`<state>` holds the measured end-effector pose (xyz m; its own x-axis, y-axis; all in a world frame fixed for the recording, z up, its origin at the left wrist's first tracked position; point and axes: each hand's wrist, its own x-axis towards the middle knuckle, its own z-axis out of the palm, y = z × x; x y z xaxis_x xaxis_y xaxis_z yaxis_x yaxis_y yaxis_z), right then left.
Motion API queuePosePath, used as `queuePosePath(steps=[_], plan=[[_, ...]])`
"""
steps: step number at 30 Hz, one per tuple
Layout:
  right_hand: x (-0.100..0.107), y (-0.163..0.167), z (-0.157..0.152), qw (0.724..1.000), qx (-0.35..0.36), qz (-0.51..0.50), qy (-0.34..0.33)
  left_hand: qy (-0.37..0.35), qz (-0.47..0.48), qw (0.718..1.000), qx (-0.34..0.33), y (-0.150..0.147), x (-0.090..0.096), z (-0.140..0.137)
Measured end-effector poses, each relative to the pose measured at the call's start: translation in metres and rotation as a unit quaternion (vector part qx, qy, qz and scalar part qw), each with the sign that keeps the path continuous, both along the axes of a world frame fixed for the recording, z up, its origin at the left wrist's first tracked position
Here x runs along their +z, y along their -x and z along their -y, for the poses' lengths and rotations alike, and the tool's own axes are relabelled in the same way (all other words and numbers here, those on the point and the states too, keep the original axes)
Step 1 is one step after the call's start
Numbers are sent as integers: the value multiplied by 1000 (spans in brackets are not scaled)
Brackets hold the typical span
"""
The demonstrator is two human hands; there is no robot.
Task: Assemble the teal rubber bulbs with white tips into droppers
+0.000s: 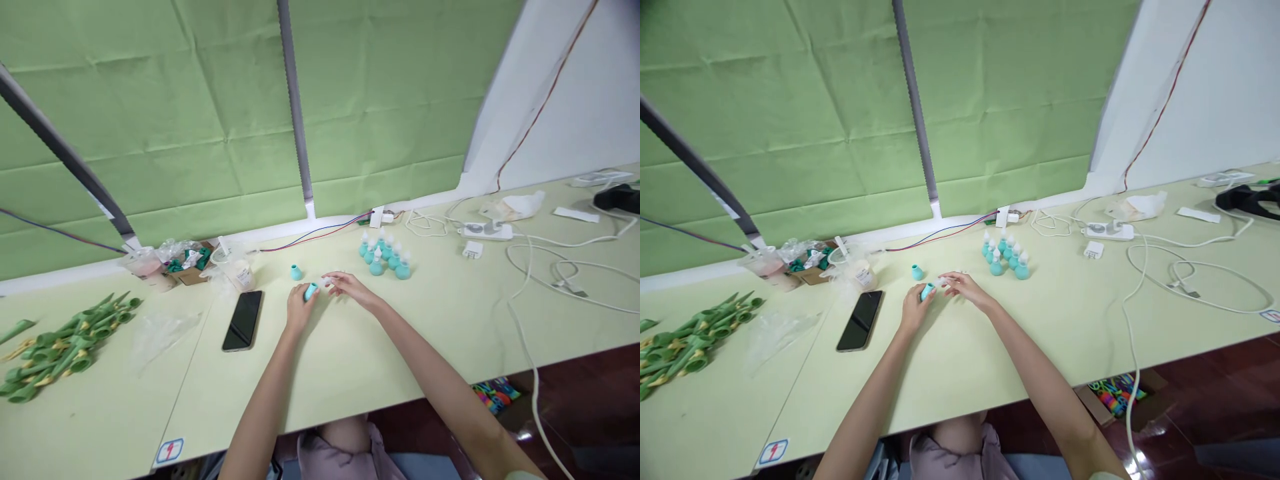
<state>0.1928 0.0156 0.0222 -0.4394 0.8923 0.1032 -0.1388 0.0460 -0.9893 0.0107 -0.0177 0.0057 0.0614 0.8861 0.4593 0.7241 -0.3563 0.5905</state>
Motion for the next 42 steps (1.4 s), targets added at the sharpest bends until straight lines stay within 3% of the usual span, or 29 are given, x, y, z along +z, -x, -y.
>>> queuePosePath(steps=[5, 8, 13, 17, 30, 36, 42], plan=[[-2, 2, 0, 996, -28, 52, -62, 35, 10, 998, -51, -10, 6, 10], [-1, 3, 2, 985, -62, 101, -123, 35, -12, 998, -43, -13, 1, 11], [4, 3, 7, 935, -104, 202, -271, -10, -89, 996, -10, -11, -6, 10], [4, 2, 8, 910, -68, 242, -331, -1, -172, 985, 11, -9, -10, 9], [-2, 1, 9, 886, 16, 320, -336, 14, -349, 937, 18, -13, -7, 15], [-2, 4, 9, 885, -5, 341, -316, 7, -361, 932, 16, -13, -6, 12], [-3, 5, 11, 886, 4, 332, -323, 9, -311, 950, -4, -13, -8, 10]])
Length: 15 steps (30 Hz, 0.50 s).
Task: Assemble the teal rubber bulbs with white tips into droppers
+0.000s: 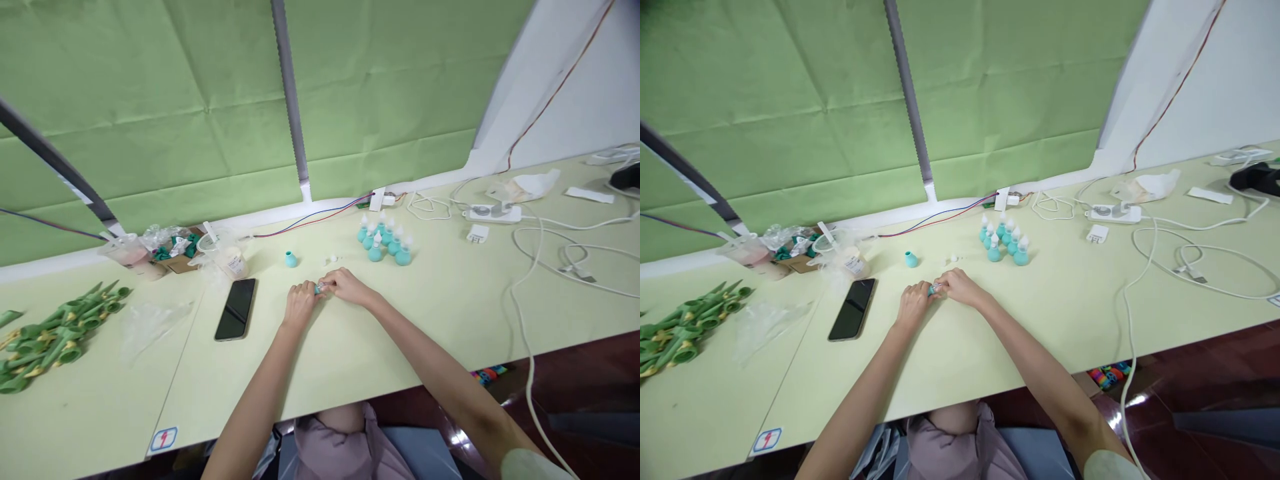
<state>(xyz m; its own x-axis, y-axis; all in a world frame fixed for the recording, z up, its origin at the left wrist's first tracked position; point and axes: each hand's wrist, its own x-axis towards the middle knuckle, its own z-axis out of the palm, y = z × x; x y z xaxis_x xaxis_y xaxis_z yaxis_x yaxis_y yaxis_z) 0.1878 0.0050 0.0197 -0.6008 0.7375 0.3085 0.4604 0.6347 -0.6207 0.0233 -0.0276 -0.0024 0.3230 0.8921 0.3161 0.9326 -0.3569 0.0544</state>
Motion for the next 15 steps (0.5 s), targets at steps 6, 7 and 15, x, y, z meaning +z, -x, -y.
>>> queuePosePath(steps=[6, 7, 15], plan=[[13, -3, 1, 992, -74, -103, 29, 20, 224, 974, -4, 0, 10, 0], [15, -4, 0, 985, -95, -139, 26, 32, 291, 956, -11, 0, 11, 1], [-10, 25, -1, 982, -49, -182, 19, 31, 561, 826, -39, -4, 7, 5]])
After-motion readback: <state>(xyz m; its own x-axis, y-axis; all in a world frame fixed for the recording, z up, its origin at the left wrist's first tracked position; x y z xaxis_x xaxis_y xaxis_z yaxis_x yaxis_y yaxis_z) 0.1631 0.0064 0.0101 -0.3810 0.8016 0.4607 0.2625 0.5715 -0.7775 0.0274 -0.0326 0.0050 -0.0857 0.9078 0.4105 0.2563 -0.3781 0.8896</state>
